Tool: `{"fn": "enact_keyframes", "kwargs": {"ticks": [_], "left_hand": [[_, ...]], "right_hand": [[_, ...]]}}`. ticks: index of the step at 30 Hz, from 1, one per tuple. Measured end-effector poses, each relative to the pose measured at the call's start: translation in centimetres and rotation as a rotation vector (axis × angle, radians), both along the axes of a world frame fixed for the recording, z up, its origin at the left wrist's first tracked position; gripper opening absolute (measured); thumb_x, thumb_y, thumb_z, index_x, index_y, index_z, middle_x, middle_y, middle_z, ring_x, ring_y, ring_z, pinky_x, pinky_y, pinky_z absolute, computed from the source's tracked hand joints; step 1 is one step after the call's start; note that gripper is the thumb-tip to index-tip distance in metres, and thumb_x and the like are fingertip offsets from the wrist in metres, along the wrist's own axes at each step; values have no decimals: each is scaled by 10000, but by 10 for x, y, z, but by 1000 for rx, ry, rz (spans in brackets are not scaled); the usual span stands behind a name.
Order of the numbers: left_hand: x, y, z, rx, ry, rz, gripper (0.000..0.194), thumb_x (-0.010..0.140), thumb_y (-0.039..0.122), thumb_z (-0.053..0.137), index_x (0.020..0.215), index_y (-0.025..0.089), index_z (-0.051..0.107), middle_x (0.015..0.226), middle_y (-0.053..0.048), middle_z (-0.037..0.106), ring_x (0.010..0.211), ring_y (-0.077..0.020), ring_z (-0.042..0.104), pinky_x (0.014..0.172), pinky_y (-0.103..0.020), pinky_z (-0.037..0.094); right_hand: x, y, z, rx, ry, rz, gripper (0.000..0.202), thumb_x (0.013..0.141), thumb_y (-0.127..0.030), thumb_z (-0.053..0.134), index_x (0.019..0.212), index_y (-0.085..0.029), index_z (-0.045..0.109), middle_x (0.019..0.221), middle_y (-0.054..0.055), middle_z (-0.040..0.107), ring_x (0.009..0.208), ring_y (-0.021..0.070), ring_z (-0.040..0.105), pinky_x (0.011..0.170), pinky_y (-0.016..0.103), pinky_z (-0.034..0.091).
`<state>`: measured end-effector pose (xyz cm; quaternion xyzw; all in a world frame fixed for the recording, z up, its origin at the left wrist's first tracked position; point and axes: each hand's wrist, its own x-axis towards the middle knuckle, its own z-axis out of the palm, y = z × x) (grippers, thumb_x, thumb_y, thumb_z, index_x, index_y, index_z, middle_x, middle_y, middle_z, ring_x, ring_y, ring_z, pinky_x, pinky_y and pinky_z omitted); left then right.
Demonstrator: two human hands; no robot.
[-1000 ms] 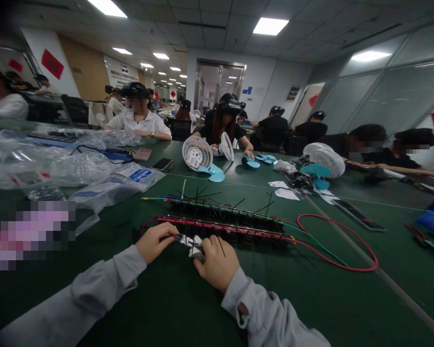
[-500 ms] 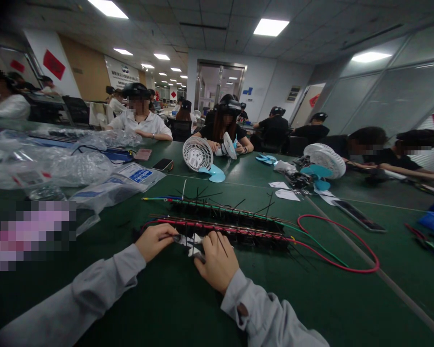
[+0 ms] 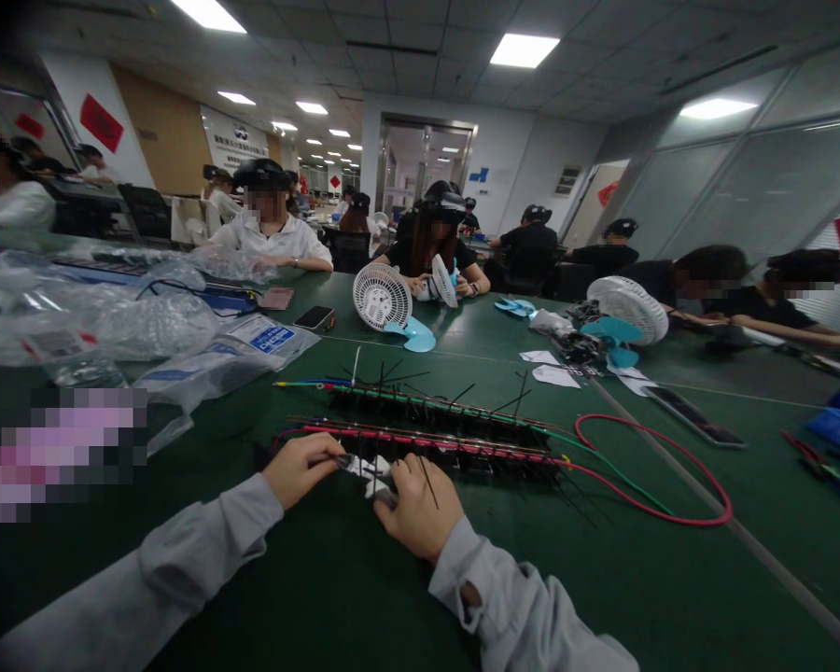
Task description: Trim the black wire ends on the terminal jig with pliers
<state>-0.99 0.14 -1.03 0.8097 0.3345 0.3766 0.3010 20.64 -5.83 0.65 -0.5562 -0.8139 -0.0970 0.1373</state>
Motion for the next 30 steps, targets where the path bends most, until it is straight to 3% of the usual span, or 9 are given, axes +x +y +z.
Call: {"fn": "enact_keyframes", "kwargs": {"ticks": [10, 21, 30], "left_hand": [[-1, 1, -1, 39, 35, 5, 111, 802, 107, 529, 816, 150, 630, 825, -43, 620, 785, -159, 596, 740, -271, 479], [1, 1, -3, -145, -118, -5, 113, 796, 122, 531, 848, 139, 631, 876, -60, 612, 829, -165, 600, 781, -292, 515], [1, 1, -4, -160, -129, 9, 119, 783, 118, 540, 849, 137, 638, 882, -65, 621, 832, -172, 603, 785, -302, 518]], "right_hand": [[0, -3, -3, 42, -1, -25, 182, 721, -346, 565, 791, -192, 497, 867, 51, 530, 817, 184, 483, 768, 305, 352], [1, -1, 0, 62, -11, 3, 257, 714, -337, 567, 895, -175, 482, 952, 74, 508, 921, 226, 462, 845, 362, 338], [0, -1, -2, 76, -18, -8, 247, 730, -332, 558, 899, -169, 485, 941, 75, 515, 899, 224, 462, 824, 356, 340]]}}
